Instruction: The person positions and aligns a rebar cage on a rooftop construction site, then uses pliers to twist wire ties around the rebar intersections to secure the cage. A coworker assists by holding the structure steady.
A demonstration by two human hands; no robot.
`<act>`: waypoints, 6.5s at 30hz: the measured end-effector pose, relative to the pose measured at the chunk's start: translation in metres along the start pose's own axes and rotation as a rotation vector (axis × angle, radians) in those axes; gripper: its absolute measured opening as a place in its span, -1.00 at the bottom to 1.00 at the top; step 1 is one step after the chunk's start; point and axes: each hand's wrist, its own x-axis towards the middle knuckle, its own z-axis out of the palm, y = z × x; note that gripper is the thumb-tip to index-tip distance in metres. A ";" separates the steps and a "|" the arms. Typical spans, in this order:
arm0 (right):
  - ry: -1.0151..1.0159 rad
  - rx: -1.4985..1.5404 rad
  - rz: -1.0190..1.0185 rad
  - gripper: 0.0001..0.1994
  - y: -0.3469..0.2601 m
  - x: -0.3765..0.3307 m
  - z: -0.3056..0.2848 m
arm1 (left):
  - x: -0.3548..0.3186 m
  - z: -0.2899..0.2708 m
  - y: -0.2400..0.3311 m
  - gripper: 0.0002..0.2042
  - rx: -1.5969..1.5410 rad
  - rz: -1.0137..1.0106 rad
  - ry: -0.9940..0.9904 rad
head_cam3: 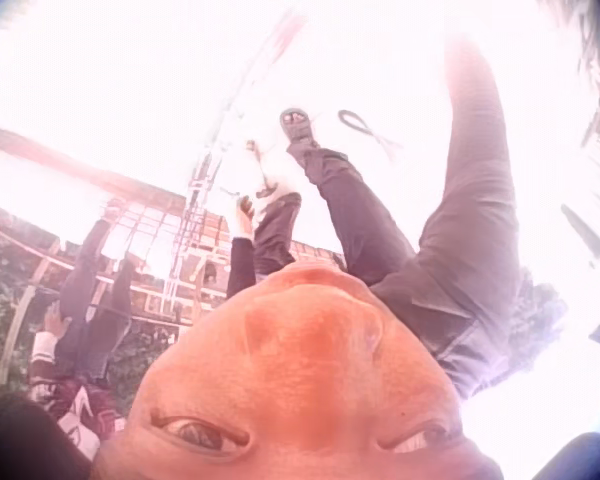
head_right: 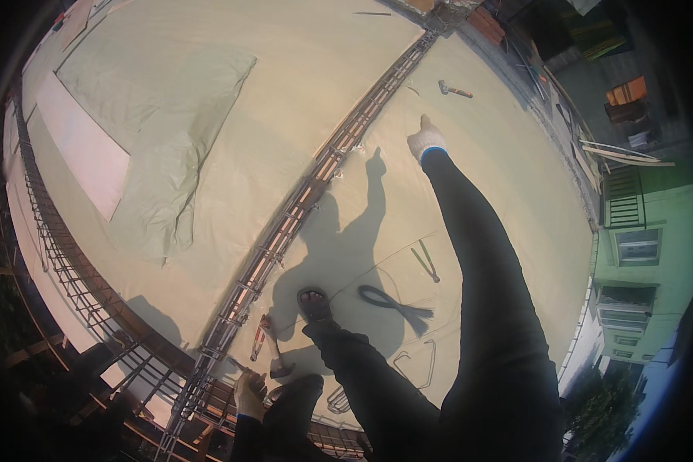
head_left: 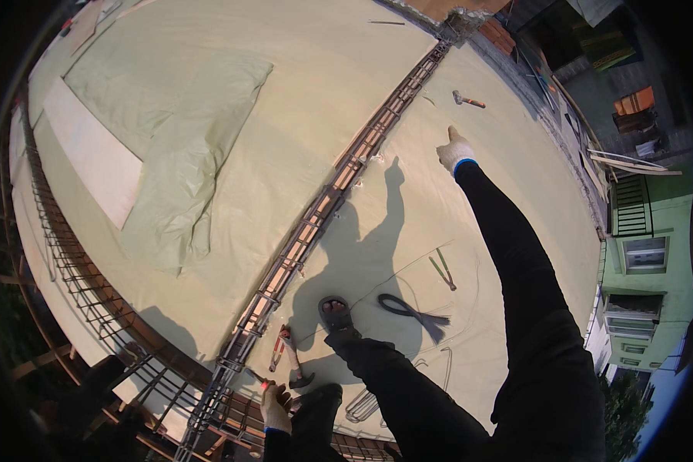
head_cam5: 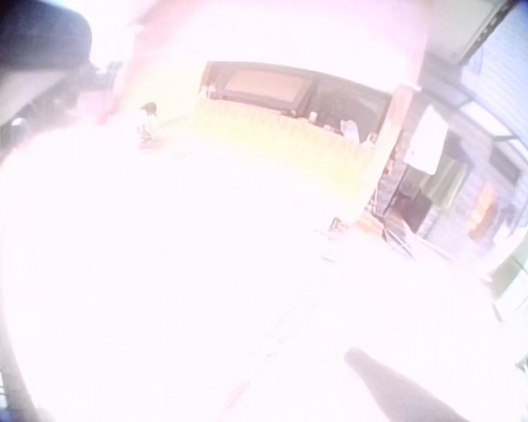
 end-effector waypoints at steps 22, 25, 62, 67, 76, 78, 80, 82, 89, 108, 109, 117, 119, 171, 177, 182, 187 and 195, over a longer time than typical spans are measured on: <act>-1.187 0.447 0.950 -0.64 0.299 -0.628 -0.158 | -0.293 0.329 0.225 -0.60 0.649 0.640 -0.393; -1.025 0.606 1.149 -0.65 0.307 -0.632 -0.155 | -0.331 0.377 0.221 -0.57 0.629 0.567 -0.304; -0.887 0.420 0.256 -0.61 0.290 -0.354 -0.345 | -0.425 0.118 -0.239 -0.57 -0.212 0.199 0.288; -0.945 0.413 0.089 -0.61 0.240 -0.283 -0.334 | -0.422 0.138 -0.247 -0.66 -0.378 0.252 0.423; -0.999 0.544 -0.114 -0.53 0.185 -0.193 -0.306 | -0.453 0.204 -0.282 -0.58 -0.357 0.088 0.565; -1.019 0.542 -0.023 -0.54 0.201 -0.180 -0.304 | -0.455 0.228 -0.273 -0.56 -0.231 0.110 0.546; -1.046 0.544 0.043 -0.53 0.228 -0.167 -0.296 | -0.446 0.240 -0.268 -0.54 -0.045 0.164 0.514; -1.060 0.545 0.088 -0.52 0.267 -0.150 -0.288 | -0.432 0.257 -0.256 -0.50 0.081 0.216 0.508; -0.927 0.610 0.486 -0.58 0.405 -0.113 -0.328 | -0.399 0.347 -0.172 -0.54 0.000 0.191 0.404; -0.903 0.345 0.254 -0.57 0.389 0.217 -0.416 | -0.314 0.748 -0.163 -0.45 0.065 0.089 0.166; -0.890 0.325 0.186 -0.56 0.371 0.221 -0.412 | -0.325 0.763 -0.156 -0.45 0.043 0.087 0.173; -1.102 -0.026 -0.350 -0.55 0.291 0.264 -0.304 | -0.319 0.829 -0.215 -0.51 0.012 0.054 0.312; -1.180 -0.111 -0.416 -0.56 0.288 0.266 -0.270 | -0.331 0.831 -0.204 -0.52 -0.059 0.020 0.375; -1.094 -0.459 -0.537 -0.57 0.455 0.124 -0.436 | -0.643 0.818 -0.613 -0.43 -0.531 -0.250 0.334; -1.047 -0.612 -0.955 -0.59 0.377 0.097 -0.364 | -0.632 0.741 -0.619 -0.43 0.172 -0.028 -0.197; -1.006 -0.394 -0.921 -0.60 0.219 -0.028 -0.215 | -0.566 0.477 -0.502 -0.46 0.384 -0.224 0.366; -1.052 -0.666 -1.148 -0.46 0.064 -0.200 0.018 | -0.462 0.284 -0.338 -0.54 0.155 0.085 0.504; -1.073 -0.621 -1.127 -0.47 -0.053 -0.449 0.243 | -0.194 0.076 -0.182 -0.42 0.597 0.240 0.489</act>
